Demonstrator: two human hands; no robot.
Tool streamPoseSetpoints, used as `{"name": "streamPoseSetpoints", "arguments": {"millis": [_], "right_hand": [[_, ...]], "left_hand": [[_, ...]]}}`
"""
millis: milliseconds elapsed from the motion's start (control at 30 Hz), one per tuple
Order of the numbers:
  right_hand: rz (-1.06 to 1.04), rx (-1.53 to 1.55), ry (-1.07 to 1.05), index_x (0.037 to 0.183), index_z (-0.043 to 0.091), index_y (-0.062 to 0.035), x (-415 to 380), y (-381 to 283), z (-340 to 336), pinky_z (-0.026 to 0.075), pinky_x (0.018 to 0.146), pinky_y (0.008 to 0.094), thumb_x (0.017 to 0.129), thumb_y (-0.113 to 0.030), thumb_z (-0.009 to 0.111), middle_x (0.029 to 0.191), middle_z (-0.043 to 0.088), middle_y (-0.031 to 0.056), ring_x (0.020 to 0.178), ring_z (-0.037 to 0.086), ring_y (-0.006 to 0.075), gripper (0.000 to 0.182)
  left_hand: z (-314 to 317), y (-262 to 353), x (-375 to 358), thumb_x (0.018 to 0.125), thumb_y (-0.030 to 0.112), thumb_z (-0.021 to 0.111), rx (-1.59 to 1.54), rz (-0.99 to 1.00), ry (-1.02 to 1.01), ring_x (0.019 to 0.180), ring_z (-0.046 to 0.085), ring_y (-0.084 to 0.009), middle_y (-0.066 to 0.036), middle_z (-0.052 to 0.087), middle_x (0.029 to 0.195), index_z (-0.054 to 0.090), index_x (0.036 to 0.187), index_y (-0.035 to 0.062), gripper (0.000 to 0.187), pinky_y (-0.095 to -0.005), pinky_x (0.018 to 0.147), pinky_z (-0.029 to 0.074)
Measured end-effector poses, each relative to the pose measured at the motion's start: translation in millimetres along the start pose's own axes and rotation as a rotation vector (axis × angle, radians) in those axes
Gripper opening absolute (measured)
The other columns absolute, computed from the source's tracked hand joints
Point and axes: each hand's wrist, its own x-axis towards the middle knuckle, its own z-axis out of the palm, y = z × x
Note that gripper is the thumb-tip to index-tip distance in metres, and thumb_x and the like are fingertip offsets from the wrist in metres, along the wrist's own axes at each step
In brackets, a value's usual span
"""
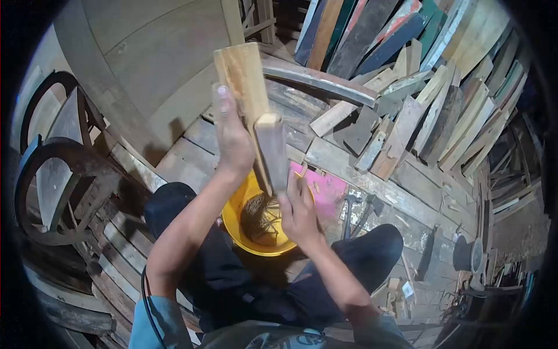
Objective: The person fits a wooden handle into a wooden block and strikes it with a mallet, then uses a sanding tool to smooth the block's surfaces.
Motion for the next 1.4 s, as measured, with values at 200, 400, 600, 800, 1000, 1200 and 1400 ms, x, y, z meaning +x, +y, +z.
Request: {"name": "streamPoseSetpoints", "arguments": {"millis": [200, 400, 600, 800, 1000, 1200, 1400], "right_hand": [[0.054, -0.007, 0.038, 0.135, 0.044, 0.0023, 43.8, -11.7, -16.7, 0.044, 0.078, 0.0418, 0.091, -0.012, 0.054, 0.089, 0.049, 0.0222, 0.085, 0.052, 0.0383, 0.047], [-0.045, -0.05, 0.052, 0.136, 0.043, 0.0005, -4.0, 5.3, 10.0, 0.047, 0.074, 0.0415, 0.088, -0.009, 0.057, 0.103, 0.049, 0.0286, 0.087, 0.054, 0.041, 0.051], [-0.023, -0.063, 0.04, 0.138, 0.04, 0.0008, 16.6, -11.5, -3.9, 0.045, 0.07, 0.0413, 0.087, -0.008, 0.057, 0.095, 0.046, 0.0263, 0.082, 0.054, 0.0382, 0.054], [0.066, 0.031, 0.048, 0.139, 0.037, 0.002, 37.8, -3.7, -6.5, 0.044, 0.069, 0.0401, 0.088, -0.009, 0.057, 0.095, 0.046, 0.0264, 0.08, 0.053, 0.0365, 0.056], [0.003, 0.025, -0.086, 0.137, 0.04, 0.0038, -20.3, 8.4, 12.1, 0.045, 0.08, 0.0416, 0.09, -0.012, 0.056, 0.104, 0.048, 0.0313, 0.091, 0.054, 0.0412, 0.052], [0.152, 0.084, -0.102, 0.137, 0.04, 0.0046, 17.3, -22.0, -14.8, 0.044, 0.089, 0.0429, 0.091, -0.014, 0.056, 0.118, 0.044, 0.0406, 0.109, 0.052, 0.0455, 0.052], [0.032, -0.045, 0.026, 0.136, 0.039, 0.0062, 32.9, -13.5, -12.1, 0.045, 0.07, 0.0425, 0.089, -0.011, 0.055, 0.095, 0.048, 0.0301, 0.083, 0.055, 0.0403, 0.052]], "left_hand": [[16.7, -9.8, -13.3, 0.103, 0.038, 0.02, 0.097, 0.065, 0.136, 0.1, 0.05, -0.0208, -0.015, 0.051, 0.103, 0.044, 0.114, -0.0052, 0.05, -0.0347, 0.091, 0.039], [-11.3, -9.1, -6.8, 0.102, 0.046, 0.022, 0.074, 0.001, 0.03, 0.12, 0.041, -0.0195, -0.014, 0.044, 0.128, 0.037, 0.132, -0.005, 0.061, -0.0329, 0.104, 0.03], [-7.6, -2.3, -9.1, 0.102, 0.044, 0.024, 0.019, -0.094, -0.036, 0.124, 0.034, -0.0234, -0.019, 0.036, 0.133, 0.03, 0.134, -0.0087, 0.062, -0.0334, 0.106, 0.025], [1.6, -13.7, -26.2, 0.102, 0.042, 0.027, 0.19, -0.014, -0.008, 0.115, 0.042, -0.0261, -0.023, 0.042, 0.126, 0.032, 0.131, -0.0112, 0.061, -0.0345, 0.101, 0.03], [-11.7, -3.9, -2.7, 0.102, 0.043, 0.027, 0.168, -0.033, 0.009, 0.114, 0.045, -0.0289, -0.024, 0.045, 0.124, 0.033, 0.13, -0.013, 0.063, -0.0358, 0.101, 0.032], [-2.2, 5.5, -14.4, 0.102, 0.041, 0.025, 0.08, -0.159, -0.062, 0.131, 0.034, -0.0332, -0.028, 0.034, 0.141, 0.029, 0.136, -0.0133, 0.064, -0.0362, 0.11, 0.023], [-16.0, -70.8, -33.5, 0.101, 0.042, 0.025, 0.659, 0.3, -0.043, 0.135, 0.028, -0.0379, -0.033, 0.028, 0.142, 0.026, 0.137, -0.0142, 0.067, -0.0371, 0.112, 0.021]]}}
